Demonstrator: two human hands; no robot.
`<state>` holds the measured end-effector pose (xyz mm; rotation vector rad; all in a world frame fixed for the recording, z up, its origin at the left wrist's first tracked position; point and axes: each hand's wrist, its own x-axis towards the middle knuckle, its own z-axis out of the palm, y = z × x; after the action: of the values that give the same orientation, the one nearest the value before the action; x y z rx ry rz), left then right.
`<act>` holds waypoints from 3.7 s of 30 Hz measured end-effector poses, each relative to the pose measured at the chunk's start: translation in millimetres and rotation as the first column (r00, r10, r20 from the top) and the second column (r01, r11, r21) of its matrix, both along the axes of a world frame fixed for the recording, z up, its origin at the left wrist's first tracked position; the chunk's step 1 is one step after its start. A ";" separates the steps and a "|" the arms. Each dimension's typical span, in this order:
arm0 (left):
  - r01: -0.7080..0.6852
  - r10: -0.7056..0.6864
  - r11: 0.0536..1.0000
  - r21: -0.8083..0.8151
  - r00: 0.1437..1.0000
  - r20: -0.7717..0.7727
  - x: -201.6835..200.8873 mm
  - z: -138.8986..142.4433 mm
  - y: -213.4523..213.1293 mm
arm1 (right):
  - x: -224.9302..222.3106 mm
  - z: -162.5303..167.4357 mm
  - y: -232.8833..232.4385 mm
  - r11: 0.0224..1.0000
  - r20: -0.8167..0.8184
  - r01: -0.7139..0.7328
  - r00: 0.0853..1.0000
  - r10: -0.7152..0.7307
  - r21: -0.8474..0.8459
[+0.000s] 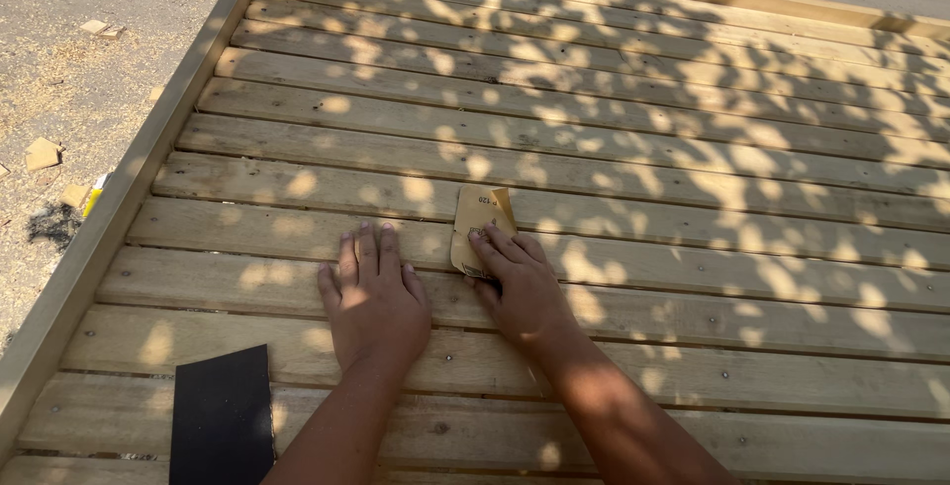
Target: The person sands the slatted wooden surface of a large outdoor wood structure by hand, rubbing a sheet of sandpaper back and forth across the planks. They move the sandpaper to different boards and along the frame edges, occasionally repositioning the sandpaper and steadying the structure with the other hand.
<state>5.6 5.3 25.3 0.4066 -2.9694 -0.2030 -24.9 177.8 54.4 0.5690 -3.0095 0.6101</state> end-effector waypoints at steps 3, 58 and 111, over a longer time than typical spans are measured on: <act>-0.001 0.002 1.000 -0.001 0.999 0.047 0.1 0.4 0.0 | -5.7 -6.0 -2.8 0.989 0.124 0.043 0.990 -0.061 0.144; 0.022 -0.023 0.999 -0.038 1.000 -0.013 -11.8 -9.0 -7.2 | 83.0 -21.8 110.2 0.918 0.084 0.394 0.914 -0.397 0.051; -0.022 0.022 0.999 -0.032 1.000 -0.023 -14.0 3.1 5.0 | 57.0 -49.3 23.0 0.895 -0.105 0.065 0.987 -0.123 -0.441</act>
<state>-8.4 10.3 28.4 0.4299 -2.9406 -0.1565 32.2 200.8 5.1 0.4116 -2.6282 1.1469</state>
